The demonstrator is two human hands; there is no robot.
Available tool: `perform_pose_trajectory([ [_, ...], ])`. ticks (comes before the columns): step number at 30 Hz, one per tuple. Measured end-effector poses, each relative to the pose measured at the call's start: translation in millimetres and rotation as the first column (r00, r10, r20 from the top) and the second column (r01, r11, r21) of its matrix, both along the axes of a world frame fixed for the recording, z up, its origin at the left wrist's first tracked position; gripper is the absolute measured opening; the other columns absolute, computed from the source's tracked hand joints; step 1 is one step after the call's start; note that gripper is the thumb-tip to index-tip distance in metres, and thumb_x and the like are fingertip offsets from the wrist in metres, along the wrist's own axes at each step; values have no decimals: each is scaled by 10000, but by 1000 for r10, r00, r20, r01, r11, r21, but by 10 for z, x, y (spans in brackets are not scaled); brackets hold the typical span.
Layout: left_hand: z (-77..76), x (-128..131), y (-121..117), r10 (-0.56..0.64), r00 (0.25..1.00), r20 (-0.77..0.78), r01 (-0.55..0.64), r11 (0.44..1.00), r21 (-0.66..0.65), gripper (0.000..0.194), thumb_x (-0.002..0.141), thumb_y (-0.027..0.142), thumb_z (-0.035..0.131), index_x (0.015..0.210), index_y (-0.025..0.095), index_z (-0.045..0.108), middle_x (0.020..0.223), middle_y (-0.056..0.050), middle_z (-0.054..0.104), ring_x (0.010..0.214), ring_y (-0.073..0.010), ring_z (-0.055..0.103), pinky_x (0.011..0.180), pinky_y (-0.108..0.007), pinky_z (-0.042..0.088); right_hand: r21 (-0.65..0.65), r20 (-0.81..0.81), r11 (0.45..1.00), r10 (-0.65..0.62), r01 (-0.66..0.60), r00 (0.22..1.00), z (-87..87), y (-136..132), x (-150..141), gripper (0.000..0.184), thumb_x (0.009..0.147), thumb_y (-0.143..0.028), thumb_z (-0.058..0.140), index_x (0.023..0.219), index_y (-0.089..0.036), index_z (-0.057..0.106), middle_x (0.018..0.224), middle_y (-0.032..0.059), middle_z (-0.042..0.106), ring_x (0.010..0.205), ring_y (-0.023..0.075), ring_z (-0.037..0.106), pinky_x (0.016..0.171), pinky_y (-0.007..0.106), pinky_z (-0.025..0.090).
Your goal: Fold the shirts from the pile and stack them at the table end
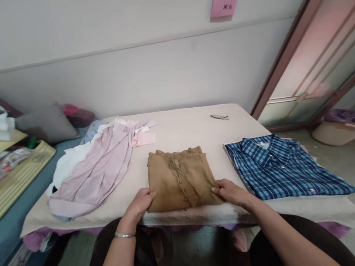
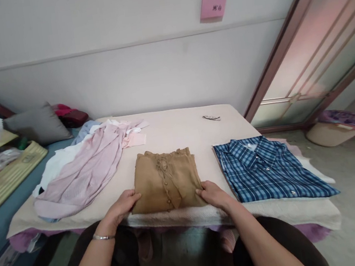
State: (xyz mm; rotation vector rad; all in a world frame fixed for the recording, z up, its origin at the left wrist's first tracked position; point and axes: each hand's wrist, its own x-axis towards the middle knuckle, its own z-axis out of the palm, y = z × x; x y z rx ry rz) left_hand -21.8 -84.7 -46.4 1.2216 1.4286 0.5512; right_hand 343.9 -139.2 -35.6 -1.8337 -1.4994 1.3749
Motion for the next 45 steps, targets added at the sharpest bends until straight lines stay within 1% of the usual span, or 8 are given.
perform_pose_trajectory([
  [4,102,-6,274,-48,926,-375,116,980,163,392,801,556,621,710,175,632,644,-41,649,629,-190,560,569,-279,332,85,310,994,33,-62,950,75,163,62,460,884,-573,560,674,-172,643,700,69,666,652,178,574,574,278,336],
  [11,476,303,1024,249,664,-705,112,899,423,398,872,561,532,837,185,656,924,-172,728,887,-293,654,678,-332,377,323,594,938,-304,126,745,333,863,-150,418,910,-570,543,983,-179,669,969,134,731,891,239,659,678,294,381],
  [18,275,447,1112,224,688,-690,113,907,407,131,827,345,589,762,235,618,849,-73,696,810,-241,614,678,-319,361,307,531,933,-331,187,780,139,1118,-306,214,854,-400,586,902,-207,667,907,95,716,838,227,632,625,287,323],
  [24,417,477,1071,112,899,-423,221,718,660,85,827,252,566,757,217,532,795,-14,594,776,-173,532,739,-276,382,560,365,828,-272,23,890,303,1022,-367,114,830,-302,547,747,-223,549,791,28,634,747,177,541,661,269,340],
  [28,315,466,1134,49,949,-312,145,810,568,143,841,272,564,742,217,477,678,27,506,665,-148,468,663,-260,365,498,229,856,-281,135,932,246,1082,-245,125,836,-322,551,758,-224,552,721,11,622,720,182,546,645,263,367],
  [33,21,436,1244,114,747,-655,153,930,335,80,792,200,604,767,211,529,812,-70,658,793,-217,593,688,-304,384,210,409,970,-203,125,889,-68,1226,-94,121,789,-218,599,882,-182,667,845,72,714,817,215,629,673,267,390],
  [40,34,427,1219,96,719,-689,186,928,324,259,922,420,502,930,180,598,962,-145,711,912,-267,652,755,-344,424,220,542,965,-242,142,805,-140,1233,-174,354,964,-424,476,995,-135,678,920,154,720,859,247,653,691,292,400],
  [45,50,547,1010,114,647,-754,193,932,306,232,946,356,488,929,186,644,1006,-171,713,961,-286,654,776,-358,423,237,557,967,-216,95,802,-226,1234,-171,269,953,-353,483,1031,-159,652,969,144,726,897,248,656,698,292,394],
])
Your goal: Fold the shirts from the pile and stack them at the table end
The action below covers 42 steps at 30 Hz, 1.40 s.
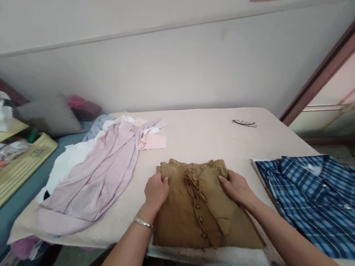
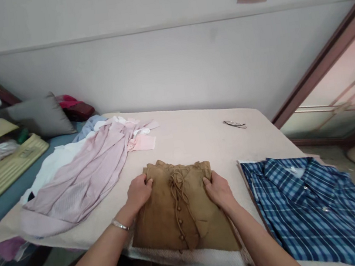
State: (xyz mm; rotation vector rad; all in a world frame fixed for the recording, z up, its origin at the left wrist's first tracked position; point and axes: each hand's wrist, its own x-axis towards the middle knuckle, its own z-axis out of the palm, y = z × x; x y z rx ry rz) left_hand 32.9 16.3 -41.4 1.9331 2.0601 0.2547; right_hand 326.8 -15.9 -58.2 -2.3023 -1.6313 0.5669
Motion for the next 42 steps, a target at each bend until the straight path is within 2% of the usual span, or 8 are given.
perform_pose_trajectory([
  [3,-52,112,-196,-25,997,-67,29,998,61,248,967,239,428,1002,168,662,918,-171,701,875,-268,660,760,-361,418,-5,6,1000,23,-23,1000,-95,6,34,275,944,-369,486,1058,-172,640,975,137,730,914,255,664,700,296,397],
  [7,-19,207,-321,-190,969,-156,223,948,229,299,928,80,383,943,168,669,960,-161,656,950,-253,606,840,-381,419,-35,52,999,32,-30,998,-158,24,51,297,951,-405,468,1044,-172,626,958,143,729,916,267,673,698,306,400],
  [10,70,156,-233,-257,949,-185,305,898,317,279,917,72,407,935,175,665,1125,-166,627,1120,-278,529,952,-422,387,-50,80,998,37,-33,996,-163,28,46,315,954,-422,459,1050,-170,623,957,152,726,918,274,675,699,311,402],
  [13,93,30,-70,-301,944,-137,327,916,234,227,899,88,460,980,172,654,1150,-157,640,1108,-277,539,947,-420,379,-53,90,998,45,-41,995,-162,26,44,314,955,-415,455,1044,-167,625,943,150,724,914,272,674,711,314,404],
  [17,27,-86,83,-263,965,-24,264,960,95,143,922,201,500,943,176,639,1019,-138,685,997,-274,603,853,-384,397,-60,58,998,29,-26,998,-148,29,37,350,968,-439,422,1055,-171,630,946,148,723,924,271,673,732,317,411],
  [22,-11,-88,148,-105,990,97,101,994,46,255,962,346,467,848,191,635,955,-135,708,949,-274,635,787,-364,403,-69,28,998,-4,6,1000,-112,26,17,444,992,-491,356,1096,-158,630,992,176,720,949,283,669,739,325,416],
  [29,8,-100,100,110,991,81,-108,994,-24,275,974,337,393,922,189,619,1003,-136,719,955,-274,663,731,-349,411,-42,22,999,7,-6,1000,-18,-1,-14,363,1016,-356,316,1029,-168,626,980,152,724,950,251,670,720,295,406],
  [42,18,-63,-66,116,987,-110,-119,992,-28,248,985,312,400,1043,184,605,1043,-148,719,981,-295,691,807,-390,483,-105,227,994,30,-6,973,88,-78,-149,359,1023,-394,335,1113,-178,607,1010,159,728,953,285,698,729,336,454],
])
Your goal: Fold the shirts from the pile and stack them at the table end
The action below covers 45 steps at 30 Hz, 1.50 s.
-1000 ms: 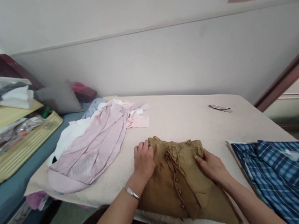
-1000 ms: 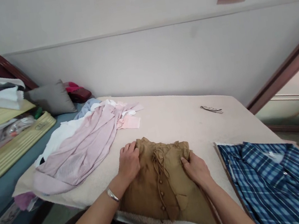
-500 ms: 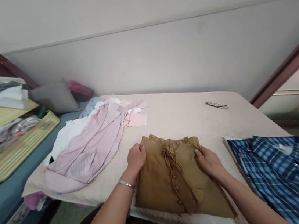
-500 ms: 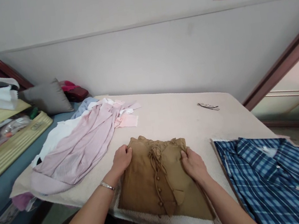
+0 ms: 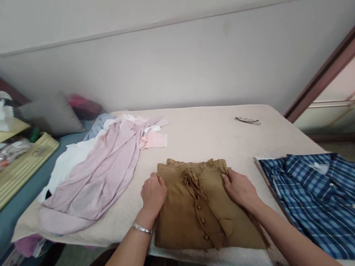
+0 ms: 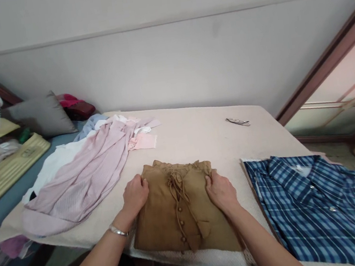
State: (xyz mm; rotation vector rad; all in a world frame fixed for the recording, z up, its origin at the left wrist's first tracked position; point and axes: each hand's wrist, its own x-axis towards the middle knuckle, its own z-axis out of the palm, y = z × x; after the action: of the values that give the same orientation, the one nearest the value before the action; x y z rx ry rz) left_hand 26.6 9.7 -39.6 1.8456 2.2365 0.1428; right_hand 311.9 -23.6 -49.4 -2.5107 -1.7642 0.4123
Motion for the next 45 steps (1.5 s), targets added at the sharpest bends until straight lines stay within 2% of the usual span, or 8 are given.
perform_pose_trajectory([
  [9,-11,39,-3,10,998,-65,-4,996,89,287,943,354,520,1126,138,565,1113,-178,686,966,-308,693,776,-387,497,69,126,996,-71,63,989,58,-51,33,424,956,-500,481,1157,-139,579,1082,198,699,965,332,699,752,391,491],
  [13,-55,-5,122,27,998,56,-24,998,-54,217,912,353,542,1023,174,594,1082,-162,706,1050,-316,673,808,-380,484,-23,-109,986,-166,165,980,26,36,141,420,884,-535,558,1051,-158,638,1045,170,716,976,313,690,720,347,471],
  [17,-95,17,184,-51,993,109,45,997,54,137,939,257,474,1004,182,568,1042,-152,708,1025,-286,671,820,-357,472,37,-261,993,-95,109,961,56,83,178,239,880,-377,541,967,-192,666,962,108,733,900,243,684,682,286,423],
  [25,-53,113,190,-67,994,86,50,981,185,197,973,262,452,1101,149,551,998,-170,704,967,-304,685,814,-394,503,125,14,990,-64,62,998,82,41,151,271,963,-387,493,1063,-167,616,974,143,714,892,265,673,693,314,412],
  [29,11,237,18,-275,960,-52,268,848,457,384,988,278,414,1313,99,514,1364,-236,579,1290,-320,546,1027,-456,455,269,167,962,8,-53,986,154,-97,-11,359,1000,-366,434,1200,-104,576,1142,213,674,1044,309,641,856,391,448],
  [32,-91,350,-76,-472,873,-124,468,738,486,523,1006,334,382,1477,111,418,1599,-191,358,1500,-314,289,1196,-517,278,393,244,884,167,-255,955,131,-200,-210,494,1023,-402,393,1406,-101,476,1461,225,510,1365,326,436,1107,467,309],
  [39,-379,378,-69,-414,900,-135,432,887,163,640,995,432,408,1540,102,351,1630,-212,285,1537,-323,189,1225,-565,153,159,127,960,214,-233,969,-292,-296,-364,785,977,-642,400,1582,-158,275,1673,146,196,1528,305,148,1206,493,122],
  [45,-158,270,-38,-239,969,-56,244,913,327,383,978,294,405,1298,127,531,1493,-231,471,1389,-313,445,1108,-465,388,250,58,966,49,-62,997,17,-246,-108,519,1026,-514,335,1333,-142,526,1436,218,524,1339,307,470,1084,437,347],
])
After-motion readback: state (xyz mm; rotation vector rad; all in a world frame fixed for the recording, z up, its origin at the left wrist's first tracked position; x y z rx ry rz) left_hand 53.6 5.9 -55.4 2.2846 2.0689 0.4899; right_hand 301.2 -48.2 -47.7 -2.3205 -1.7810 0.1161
